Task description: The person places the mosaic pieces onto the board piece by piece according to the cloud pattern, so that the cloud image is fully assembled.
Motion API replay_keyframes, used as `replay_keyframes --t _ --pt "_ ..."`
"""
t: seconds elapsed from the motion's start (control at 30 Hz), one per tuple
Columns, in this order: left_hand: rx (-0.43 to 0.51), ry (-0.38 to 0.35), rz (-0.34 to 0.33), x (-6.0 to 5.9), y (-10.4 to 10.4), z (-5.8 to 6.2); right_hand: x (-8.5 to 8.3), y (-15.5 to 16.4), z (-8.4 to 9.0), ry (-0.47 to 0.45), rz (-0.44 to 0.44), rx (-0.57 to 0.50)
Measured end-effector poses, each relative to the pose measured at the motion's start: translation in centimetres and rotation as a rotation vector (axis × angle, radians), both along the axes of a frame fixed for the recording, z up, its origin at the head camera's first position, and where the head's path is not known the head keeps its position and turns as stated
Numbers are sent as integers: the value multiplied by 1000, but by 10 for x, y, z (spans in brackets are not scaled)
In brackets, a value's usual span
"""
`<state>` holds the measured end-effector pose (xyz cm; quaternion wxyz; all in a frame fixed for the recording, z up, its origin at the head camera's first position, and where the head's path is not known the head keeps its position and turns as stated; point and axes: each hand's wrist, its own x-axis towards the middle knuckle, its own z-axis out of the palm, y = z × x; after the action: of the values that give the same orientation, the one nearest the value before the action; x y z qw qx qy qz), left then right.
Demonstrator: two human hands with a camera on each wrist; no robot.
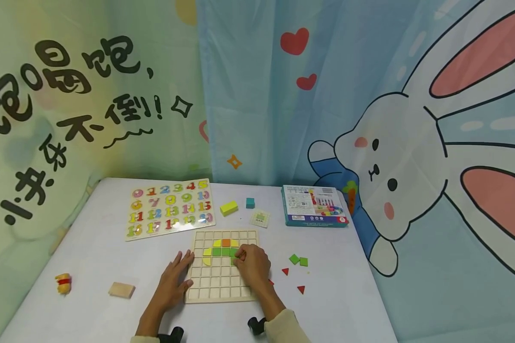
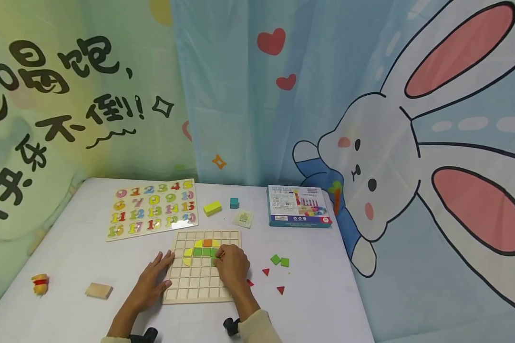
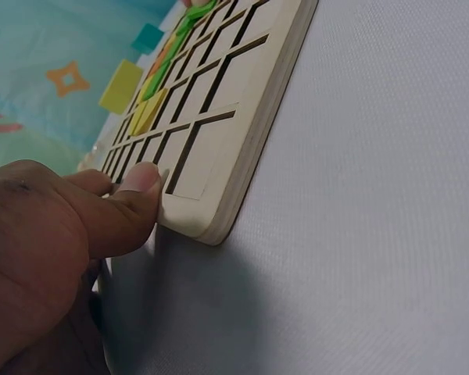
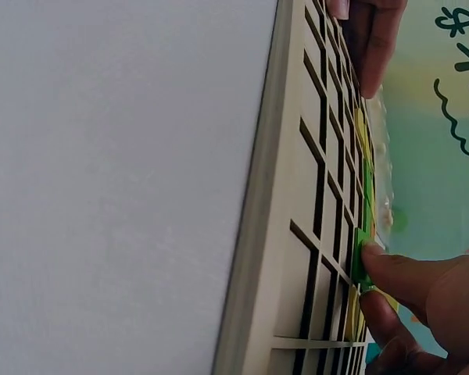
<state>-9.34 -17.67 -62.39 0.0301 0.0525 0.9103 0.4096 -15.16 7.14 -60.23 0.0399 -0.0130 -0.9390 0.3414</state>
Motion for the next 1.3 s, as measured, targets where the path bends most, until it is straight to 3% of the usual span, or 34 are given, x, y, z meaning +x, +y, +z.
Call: replay_keyframes --t 0.2,0.4,0.5,0.73,0.93,1.1,1.3 --pt "0 1 -3 -1 0 0 3 -3 1 15 -25 81" --pt "-11 -32 1 -3 -1 0 2 -1 -1 65 -51 91" --pt "-16 -29 0 -3 -1 -1 2 0 -1 84 -24 104" --pt "-13 -38 -2 -3 -1 -2 8 -5 -1 20 31 179" --pt "-15 -25 -1 -2 0 0 2 -4 0 104 39 276" --pt "-14 -39 -2 -1 0 0 1 2 -3 176 172 320" --pt "-12 -53 1 -3 0 -3 8 7 -5 178 328 427"
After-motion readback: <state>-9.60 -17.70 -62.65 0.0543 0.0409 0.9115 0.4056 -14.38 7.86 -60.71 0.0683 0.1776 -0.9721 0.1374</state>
